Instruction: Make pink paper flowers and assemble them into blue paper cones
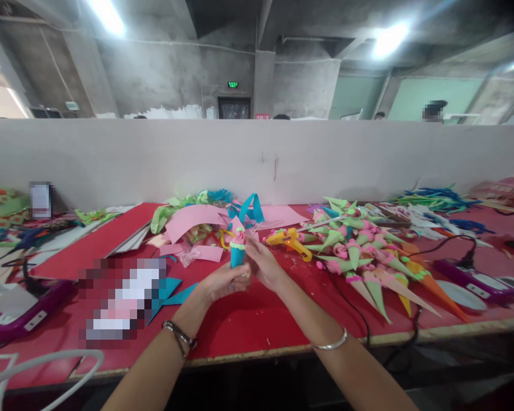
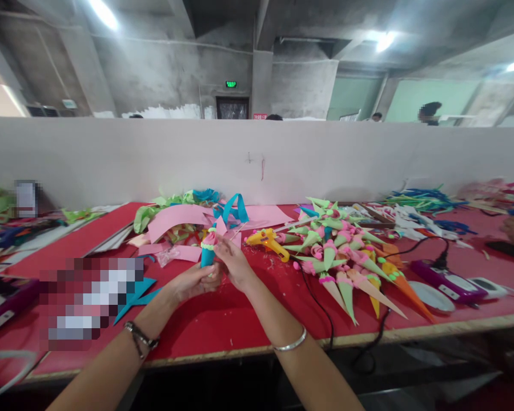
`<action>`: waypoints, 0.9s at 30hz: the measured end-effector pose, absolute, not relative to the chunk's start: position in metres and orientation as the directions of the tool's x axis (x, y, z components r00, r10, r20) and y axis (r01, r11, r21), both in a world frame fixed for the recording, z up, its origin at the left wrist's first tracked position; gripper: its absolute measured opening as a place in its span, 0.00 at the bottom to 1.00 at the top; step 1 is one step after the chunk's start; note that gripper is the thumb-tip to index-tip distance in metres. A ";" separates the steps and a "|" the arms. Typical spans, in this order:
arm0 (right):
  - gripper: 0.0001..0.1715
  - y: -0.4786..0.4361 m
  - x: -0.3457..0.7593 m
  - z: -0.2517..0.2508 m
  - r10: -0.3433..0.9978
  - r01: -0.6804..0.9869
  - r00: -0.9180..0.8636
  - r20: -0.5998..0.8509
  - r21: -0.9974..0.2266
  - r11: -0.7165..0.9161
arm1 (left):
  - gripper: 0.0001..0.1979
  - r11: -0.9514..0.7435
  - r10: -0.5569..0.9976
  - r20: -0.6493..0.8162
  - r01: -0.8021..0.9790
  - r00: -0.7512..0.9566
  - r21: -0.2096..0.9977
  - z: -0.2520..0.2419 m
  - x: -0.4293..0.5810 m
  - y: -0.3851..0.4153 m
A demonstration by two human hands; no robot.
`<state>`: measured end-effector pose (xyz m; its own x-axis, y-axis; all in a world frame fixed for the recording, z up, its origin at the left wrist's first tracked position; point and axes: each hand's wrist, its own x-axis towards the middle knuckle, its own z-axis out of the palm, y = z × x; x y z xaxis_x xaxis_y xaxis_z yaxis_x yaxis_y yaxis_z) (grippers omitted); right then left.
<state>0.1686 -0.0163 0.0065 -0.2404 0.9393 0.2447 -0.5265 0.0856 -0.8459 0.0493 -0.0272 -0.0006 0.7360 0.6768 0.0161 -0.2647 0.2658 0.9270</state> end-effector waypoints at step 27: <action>0.17 -0.023 0.170 0.007 0.887 -0.185 -0.155 0.435 -0.895 0.406 | 0.18 0.128 0.889 -0.046 -0.151 0.455 0.980 0.003 0.058 -0.030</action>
<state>0.1703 -0.0230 0.0074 -0.1550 0.8870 0.4349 -0.1854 0.4063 -0.8947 0.0583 -0.0296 0.0032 0.4554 0.8891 -0.0459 -0.1512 0.1281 0.9802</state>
